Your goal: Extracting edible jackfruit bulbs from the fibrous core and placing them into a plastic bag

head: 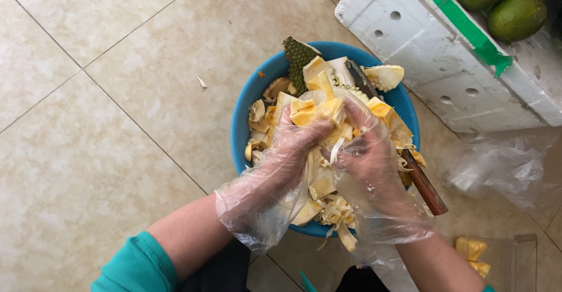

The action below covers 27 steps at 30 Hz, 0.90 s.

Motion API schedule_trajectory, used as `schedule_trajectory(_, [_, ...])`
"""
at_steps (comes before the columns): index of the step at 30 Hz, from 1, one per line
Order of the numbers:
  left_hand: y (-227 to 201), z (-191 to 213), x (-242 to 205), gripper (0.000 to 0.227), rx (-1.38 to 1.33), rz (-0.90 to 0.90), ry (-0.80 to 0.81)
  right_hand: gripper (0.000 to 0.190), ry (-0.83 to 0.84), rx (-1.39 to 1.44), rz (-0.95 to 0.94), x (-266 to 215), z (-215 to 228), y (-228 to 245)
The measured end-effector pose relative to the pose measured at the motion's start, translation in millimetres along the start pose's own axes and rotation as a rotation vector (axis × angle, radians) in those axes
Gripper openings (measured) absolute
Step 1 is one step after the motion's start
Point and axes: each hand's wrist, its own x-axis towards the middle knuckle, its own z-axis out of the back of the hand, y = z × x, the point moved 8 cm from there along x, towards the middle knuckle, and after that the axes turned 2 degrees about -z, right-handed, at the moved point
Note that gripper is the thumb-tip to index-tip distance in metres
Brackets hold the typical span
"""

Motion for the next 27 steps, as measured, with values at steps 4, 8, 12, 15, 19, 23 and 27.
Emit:
schedule_trajectory(4, [-14, -8, -5, 0.068, 0.017, 0.060, -0.025, 0.094, -0.030, -0.141, 0.036, -1, -8, 8])
schedule_trajectory(8, [-10, -12, 6, 0.069, 0.217, 0.228, 0.124, 0.092, 0.060, -0.054, -0.019, -5, -14, 8])
schedule_trajectory(12, [10, 15, 23, 0.051, -0.128, 0.221, 0.075, 0.085, 0.176, 0.361, -0.092, -19, 5, -16])
schedule_trajectory(15, [19, 31, 27, 0.045, -0.181, 0.422, 0.090, 0.081, 0.257, 0.673, -0.145, -36, 21, -33])
schedule_trajectory(19, [2, 44, 22, 0.039, -0.137, 0.413, 0.063, 0.076, 0.338, 0.990, -0.202, -32, 54, -50])
schedule_trajectory(23, [1, 67, 50, 0.056, 0.058, 0.348, 0.177, 0.055, 0.242, 0.422, -0.313, -11, 47, -5])
schedule_trajectory(27, [16, 61, 53, 0.077, 0.029, 0.293, 0.305, 0.079, 0.169, -0.931, -0.124, 3, 38, -16])
